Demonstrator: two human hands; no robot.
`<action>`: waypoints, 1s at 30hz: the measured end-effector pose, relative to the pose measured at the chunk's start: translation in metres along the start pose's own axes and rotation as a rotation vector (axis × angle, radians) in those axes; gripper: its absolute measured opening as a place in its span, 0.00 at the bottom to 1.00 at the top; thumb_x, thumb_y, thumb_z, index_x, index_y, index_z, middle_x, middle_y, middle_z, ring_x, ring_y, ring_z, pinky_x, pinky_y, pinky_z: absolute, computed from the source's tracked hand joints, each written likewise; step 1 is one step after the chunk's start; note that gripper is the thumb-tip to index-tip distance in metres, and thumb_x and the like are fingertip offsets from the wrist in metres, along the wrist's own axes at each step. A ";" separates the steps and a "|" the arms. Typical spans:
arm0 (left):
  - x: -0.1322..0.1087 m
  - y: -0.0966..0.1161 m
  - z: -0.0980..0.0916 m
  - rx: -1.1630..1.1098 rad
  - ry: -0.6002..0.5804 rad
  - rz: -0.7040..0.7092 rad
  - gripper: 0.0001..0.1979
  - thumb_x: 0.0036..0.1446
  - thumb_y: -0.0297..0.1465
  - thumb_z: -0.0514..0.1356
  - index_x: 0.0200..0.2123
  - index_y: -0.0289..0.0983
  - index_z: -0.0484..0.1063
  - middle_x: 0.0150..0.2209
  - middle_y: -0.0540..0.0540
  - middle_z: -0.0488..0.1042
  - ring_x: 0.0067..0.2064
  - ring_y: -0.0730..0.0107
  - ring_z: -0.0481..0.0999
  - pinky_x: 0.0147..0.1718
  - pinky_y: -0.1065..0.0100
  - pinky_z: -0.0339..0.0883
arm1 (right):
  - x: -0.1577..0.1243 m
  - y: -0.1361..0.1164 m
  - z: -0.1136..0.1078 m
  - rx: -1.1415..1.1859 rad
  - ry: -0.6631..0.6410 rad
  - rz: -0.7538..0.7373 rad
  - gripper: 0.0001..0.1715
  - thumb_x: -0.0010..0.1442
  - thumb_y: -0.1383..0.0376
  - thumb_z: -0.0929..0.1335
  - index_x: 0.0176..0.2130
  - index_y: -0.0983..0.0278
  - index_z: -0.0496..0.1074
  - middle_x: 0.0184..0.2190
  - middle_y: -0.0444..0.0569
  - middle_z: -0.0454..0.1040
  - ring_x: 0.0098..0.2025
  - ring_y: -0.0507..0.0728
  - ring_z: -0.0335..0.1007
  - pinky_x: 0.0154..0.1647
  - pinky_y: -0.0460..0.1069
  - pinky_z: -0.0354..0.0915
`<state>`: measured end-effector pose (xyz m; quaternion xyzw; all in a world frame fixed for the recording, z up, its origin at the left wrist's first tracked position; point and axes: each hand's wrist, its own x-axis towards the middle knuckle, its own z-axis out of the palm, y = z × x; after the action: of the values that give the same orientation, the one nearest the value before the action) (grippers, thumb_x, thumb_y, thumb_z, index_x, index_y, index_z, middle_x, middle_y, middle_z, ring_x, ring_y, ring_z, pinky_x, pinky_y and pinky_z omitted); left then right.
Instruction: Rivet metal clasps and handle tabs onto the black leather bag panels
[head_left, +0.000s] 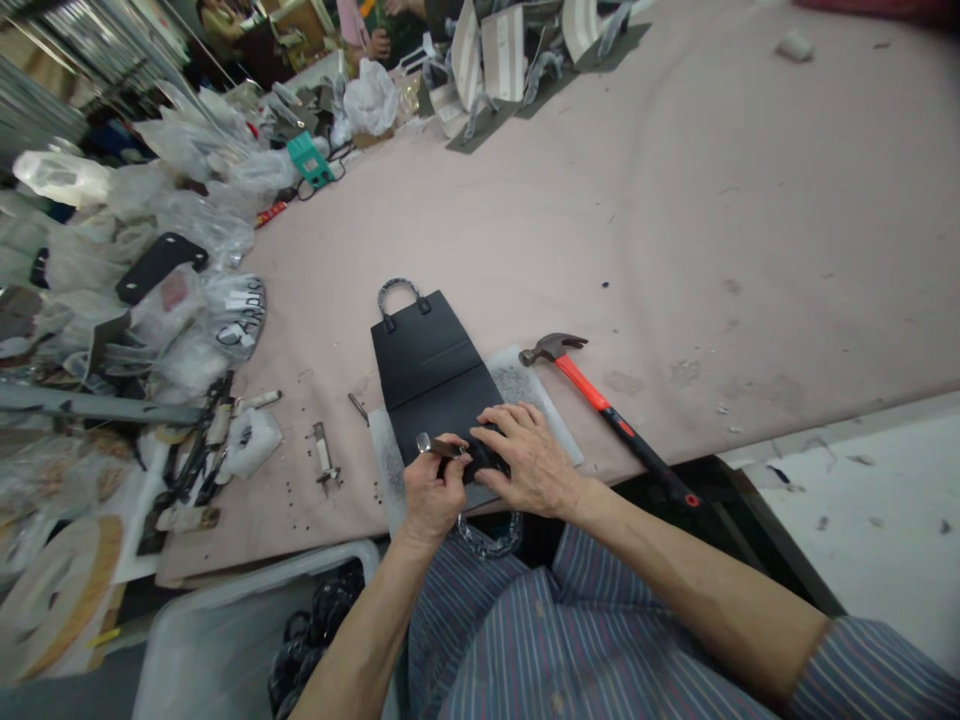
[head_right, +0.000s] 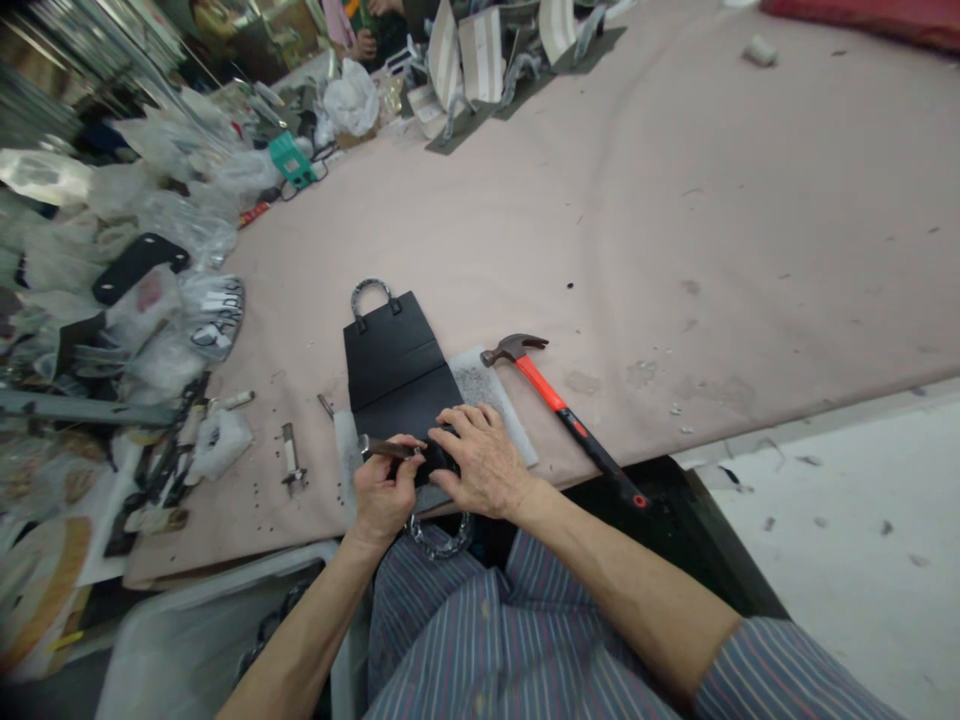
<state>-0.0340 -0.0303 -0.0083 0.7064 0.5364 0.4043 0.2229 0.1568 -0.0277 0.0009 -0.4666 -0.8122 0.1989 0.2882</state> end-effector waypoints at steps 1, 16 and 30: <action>0.000 0.001 0.000 -0.006 0.006 -0.018 0.05 0.59 0.29 0.61 0.38 0.39 0.76 0.36 0.47 0.82 0.37 0.66 0.82 0.40 0.67 0.77 | -0.002 0.002 -0.002 0.046 0.034 -0.012 0.27 0.59 0.60 0.72 0.56 0.62 0.70 0.56 0.56 0.70 0.59 0.66 0.63 0.62 0.65 0.58; -0.001 -0.006 -0.003 -0.089 -0.004 -0.042 0.05 0.58 0.29 0.62 0.38 0.38 0.77 0.33 0.48 0.82 0.33 0.67 0.81 0.33 0.69 0.75 | -0.066 0.091 -0.061 -0.349 0.232 0.453 0.19 0.63 0.58 0.65 0.50 0.64 0.72 0.47 0.59 0.75 0.51 0.68 0.70 0.53 0.63 0.66; -0.002 0.002 0.000 -0.011 0.010 0.034 0.06 0.58 0.27 0.61 0.39 0.39 0.75 0.31 0.49 0.80 0.31 0.68 0.81 0.34 0.70 0.75 | -0.009 0.039 -0.098 0.710 -0.171 1.060 0.08 0.61 0.58 0.64 0.33 0.60 0.61 0.22 0.40 0.62 0.18 0.50 0.55 0.18 0.46 0.57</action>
<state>-0.0330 -0.0326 -0.0074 0.7121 0.5233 0.4146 0.2172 0.2499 -0.0115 0.0489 -0.6634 -0.3764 0.6074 0.2220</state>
